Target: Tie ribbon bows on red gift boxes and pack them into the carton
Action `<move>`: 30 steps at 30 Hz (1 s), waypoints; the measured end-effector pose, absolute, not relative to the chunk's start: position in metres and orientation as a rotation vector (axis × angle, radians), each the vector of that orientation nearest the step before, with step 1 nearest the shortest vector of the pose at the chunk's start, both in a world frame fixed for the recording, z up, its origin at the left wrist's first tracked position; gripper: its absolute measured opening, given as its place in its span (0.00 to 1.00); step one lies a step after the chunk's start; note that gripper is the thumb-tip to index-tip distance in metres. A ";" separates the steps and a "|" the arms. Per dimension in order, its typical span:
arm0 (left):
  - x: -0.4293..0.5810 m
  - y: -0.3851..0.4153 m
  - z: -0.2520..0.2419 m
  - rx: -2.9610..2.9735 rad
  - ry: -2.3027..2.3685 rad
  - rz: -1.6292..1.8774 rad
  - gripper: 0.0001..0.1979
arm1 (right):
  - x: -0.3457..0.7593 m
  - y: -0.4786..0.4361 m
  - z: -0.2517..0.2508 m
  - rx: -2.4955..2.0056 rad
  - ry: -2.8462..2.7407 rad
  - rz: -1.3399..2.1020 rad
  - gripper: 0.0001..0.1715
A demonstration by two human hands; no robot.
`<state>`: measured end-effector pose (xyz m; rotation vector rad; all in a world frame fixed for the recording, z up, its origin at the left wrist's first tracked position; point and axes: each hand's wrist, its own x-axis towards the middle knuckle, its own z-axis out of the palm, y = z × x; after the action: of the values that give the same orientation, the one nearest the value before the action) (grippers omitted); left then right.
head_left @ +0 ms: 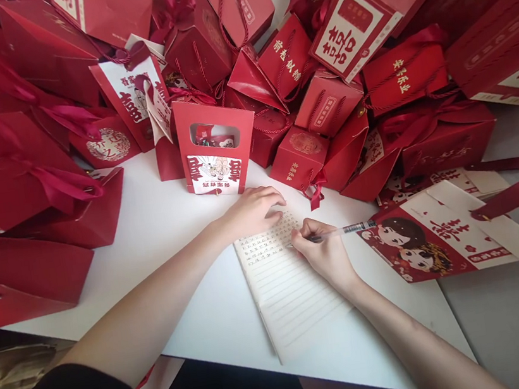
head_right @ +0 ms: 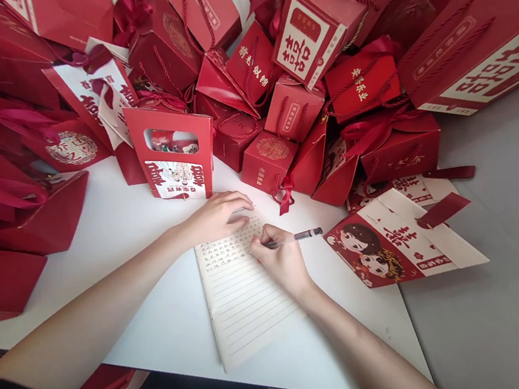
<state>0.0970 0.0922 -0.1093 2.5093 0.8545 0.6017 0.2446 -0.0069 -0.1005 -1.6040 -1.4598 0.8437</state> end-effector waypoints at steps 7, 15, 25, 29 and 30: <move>0.098 0.091 -0.107 2.495 0.870 0.584 0.11 | 0.244 -0.007 -0.098 -1.628 -1.433 0.801 0.18; 0.097 0.091 -0.106 2.486 0.880 0.572 0.11 | 0.244 -0.006 -0.101 -1.617 -1.454 0.770 0.19; 0.096 0.091 -0.107 2.498 0.867 0.577 0.11 | 0.249 -0.006 -0.095 -1.458 -1.071 0.906 0.21; 0.096 0.093 -0.107 2.516 0.846 0.587 0.11 | 0.265 0.000 -0.100 -1.389 -1.182 0.829 0.17; 0.096 0.093 -0.107 2.528 0.835 0.596 0.10 | 0.271 0.002 -0.101 -1.415 -1.268 0.731 0.15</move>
<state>0.0956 0.0929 -0.1075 2.5284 0.8349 0.5956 0.2710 0.0023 -0.1013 -1.4153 -1.2678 0.7305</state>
